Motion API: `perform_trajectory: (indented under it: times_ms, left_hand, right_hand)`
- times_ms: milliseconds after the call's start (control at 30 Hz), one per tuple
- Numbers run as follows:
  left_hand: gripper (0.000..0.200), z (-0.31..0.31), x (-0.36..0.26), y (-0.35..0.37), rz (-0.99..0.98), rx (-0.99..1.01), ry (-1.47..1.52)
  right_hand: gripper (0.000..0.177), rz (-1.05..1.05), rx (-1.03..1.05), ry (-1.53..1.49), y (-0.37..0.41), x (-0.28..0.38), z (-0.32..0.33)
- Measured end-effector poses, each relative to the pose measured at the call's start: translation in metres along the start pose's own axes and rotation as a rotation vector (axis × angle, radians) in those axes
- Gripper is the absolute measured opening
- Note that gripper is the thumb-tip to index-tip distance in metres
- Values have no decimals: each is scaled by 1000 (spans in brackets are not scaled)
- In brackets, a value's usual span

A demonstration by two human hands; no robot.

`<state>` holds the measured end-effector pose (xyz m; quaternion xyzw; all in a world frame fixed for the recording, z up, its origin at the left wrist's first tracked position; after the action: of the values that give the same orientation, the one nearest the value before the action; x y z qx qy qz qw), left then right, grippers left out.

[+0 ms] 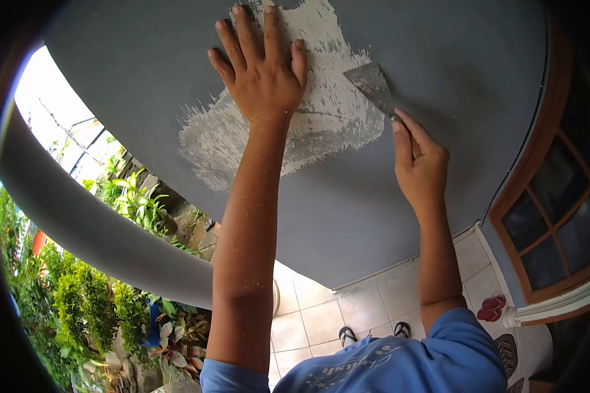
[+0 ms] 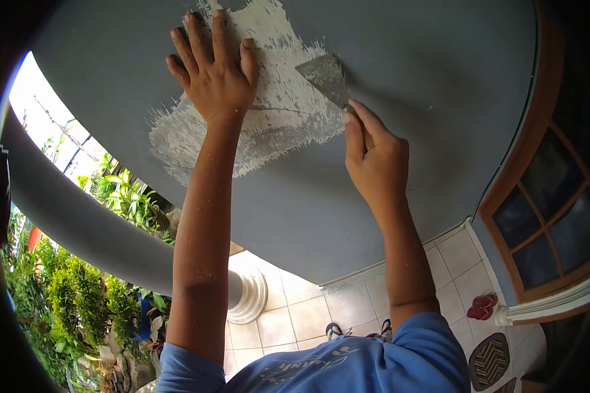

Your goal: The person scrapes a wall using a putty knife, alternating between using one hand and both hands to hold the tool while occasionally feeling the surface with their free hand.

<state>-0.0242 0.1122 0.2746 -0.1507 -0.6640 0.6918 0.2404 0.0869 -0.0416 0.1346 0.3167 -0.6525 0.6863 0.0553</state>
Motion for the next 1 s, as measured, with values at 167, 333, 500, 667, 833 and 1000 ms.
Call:
perform_trajectory:
  times_ms: [167, 333, 500, 667, 833, 1000]
  left_hand:
    - [58, 3, 0, 1, 11, 23, 47]
    - [58, -7, 3, 3, -18, -62, 75]
    - [58, -9, 3, 4, -41, -89, 125]
    - [57, -12, 4, 3, -35, -102, 110]
    - [57, -12, 5, 4, -22, -67, 111]
    - [57, -15, 3, 6, -4, -48, 79]
  right_hand:
    - [26, -71, 62, 92, -10, -1, -12]
    - [25, 20, 69, 74, 1, 12, 5]
    - [25, -36, 153, 197, -2, 22, 1]
    - [25, 41, 42, 192, 4, 7, -4]
    - [24, 6, 23, 116, -19, 1, -9]
    - [23, -79, 171, 317, 5, 21, -6]
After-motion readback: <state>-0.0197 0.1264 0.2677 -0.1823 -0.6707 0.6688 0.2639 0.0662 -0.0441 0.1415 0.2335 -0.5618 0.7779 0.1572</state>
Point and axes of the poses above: each hand's wrist, its own y-axis away from the middle knuckle, its own z-axis out of the back of the hand, x = y × z, the point moved 2 cm from there along -y, towards the middle knuckle, and after that the axes turned 7 degrees about z, right-handed, at the moved point
